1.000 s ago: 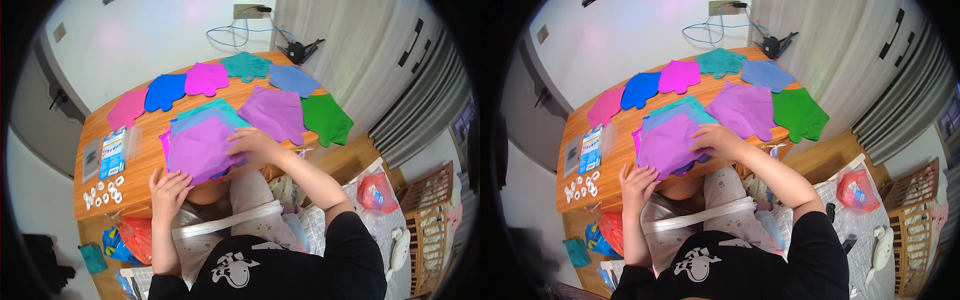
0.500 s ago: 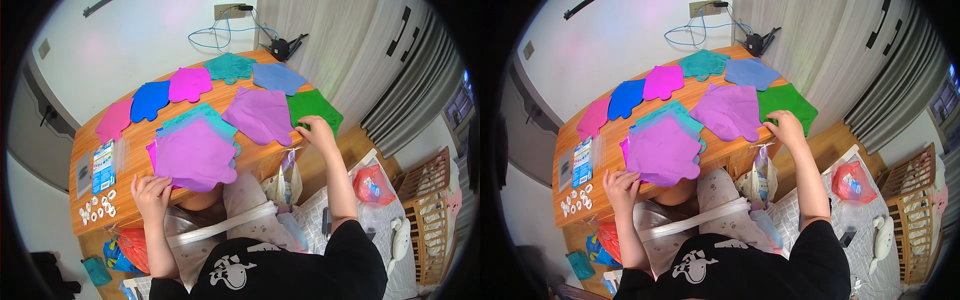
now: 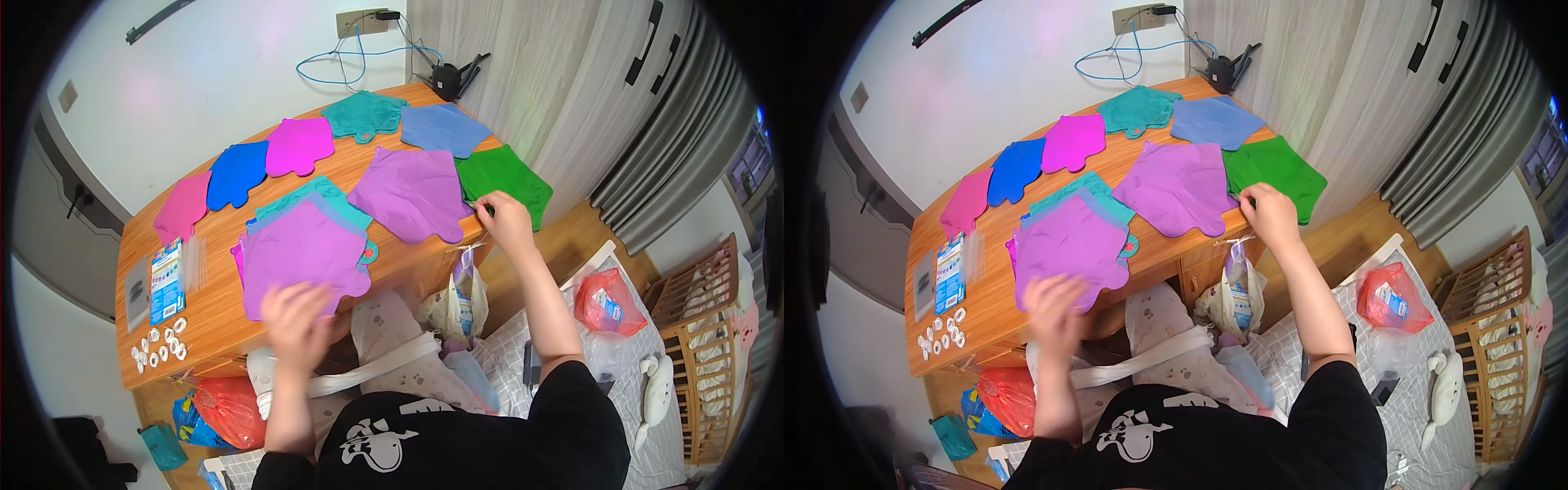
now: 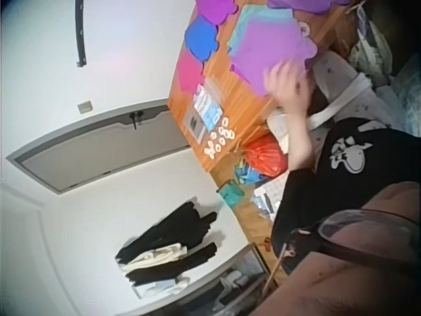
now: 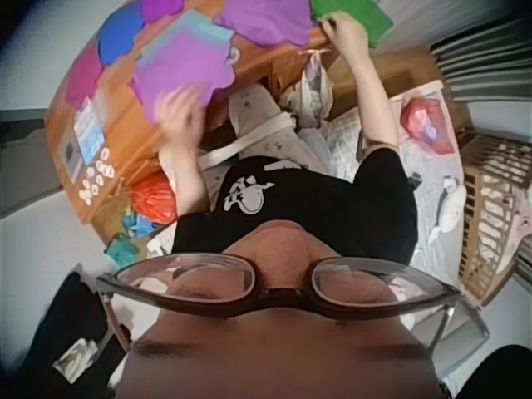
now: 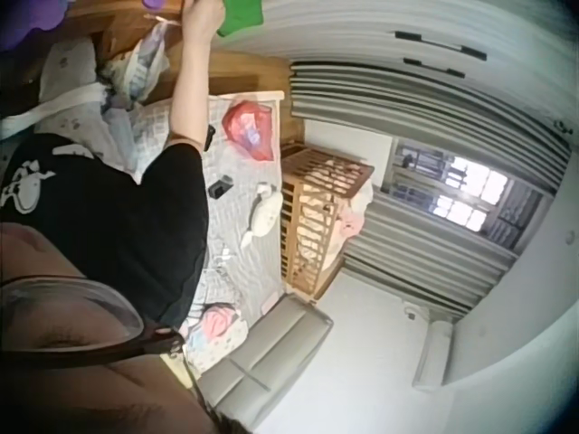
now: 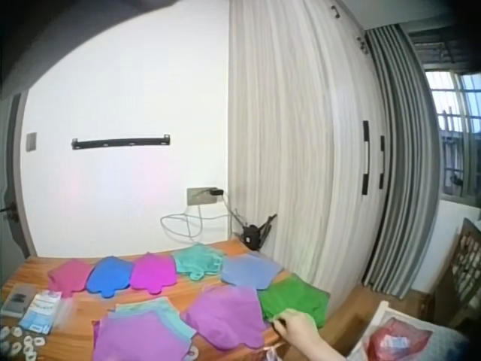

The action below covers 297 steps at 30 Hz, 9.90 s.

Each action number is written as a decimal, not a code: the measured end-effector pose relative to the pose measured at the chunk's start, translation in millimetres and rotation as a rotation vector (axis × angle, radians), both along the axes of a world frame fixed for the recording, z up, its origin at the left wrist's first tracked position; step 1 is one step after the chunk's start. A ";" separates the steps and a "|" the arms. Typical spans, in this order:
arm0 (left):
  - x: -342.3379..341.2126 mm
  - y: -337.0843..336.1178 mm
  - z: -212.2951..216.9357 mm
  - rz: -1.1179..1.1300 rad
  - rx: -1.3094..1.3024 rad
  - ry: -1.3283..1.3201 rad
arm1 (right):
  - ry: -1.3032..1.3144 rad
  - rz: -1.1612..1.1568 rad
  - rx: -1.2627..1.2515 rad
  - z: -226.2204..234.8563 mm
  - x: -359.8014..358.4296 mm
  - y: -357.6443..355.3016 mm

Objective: The person stacks deflated foil balloons on the desk, folds the stack into a compact shape, and inserts them into a packaging sleeve by hand.

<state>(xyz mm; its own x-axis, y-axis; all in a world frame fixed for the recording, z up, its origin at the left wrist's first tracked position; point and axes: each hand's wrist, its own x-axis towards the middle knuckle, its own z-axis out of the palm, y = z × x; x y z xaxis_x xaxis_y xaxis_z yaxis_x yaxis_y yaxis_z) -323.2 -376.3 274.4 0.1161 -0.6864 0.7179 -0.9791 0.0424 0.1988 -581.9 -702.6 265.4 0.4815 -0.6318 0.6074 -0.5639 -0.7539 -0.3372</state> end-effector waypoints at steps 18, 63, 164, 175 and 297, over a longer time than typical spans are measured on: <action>-160.8 -258.4 -29.7 -0.166 0.053 0.080 | -0.127 0.297 0.882 12.1 -41.4 -112.1; 219.7 34.9 42.6 -0.167 0.779 0.228 | 0.306 0.421 0.331 47.4 198.1 118.3; 219.8 44.9 24.0 -0.009 0.698 0.378 | 0.187 0.790 0.264 5.2 161.0 89.8; 230.6 51.7 3.0 -0.154 0.524 0.459 | 0.242 0.694 0.342 14.0 161.8 100.9; 234.0 70.1 -10.9 -0.111 0.532 0.778 | 0.133 0.700 0.484 4.1 162.9 100.6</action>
<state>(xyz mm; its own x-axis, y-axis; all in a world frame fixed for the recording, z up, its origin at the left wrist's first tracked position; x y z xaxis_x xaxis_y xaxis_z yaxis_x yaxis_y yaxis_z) -89.2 -306.2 263.5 0.3444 -0.9371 0.0567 -0.5597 -0.1565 0.8138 -419.0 -602.0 269.5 0.9049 -0.3381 0.2586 -0.0808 -0.7329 -0.6755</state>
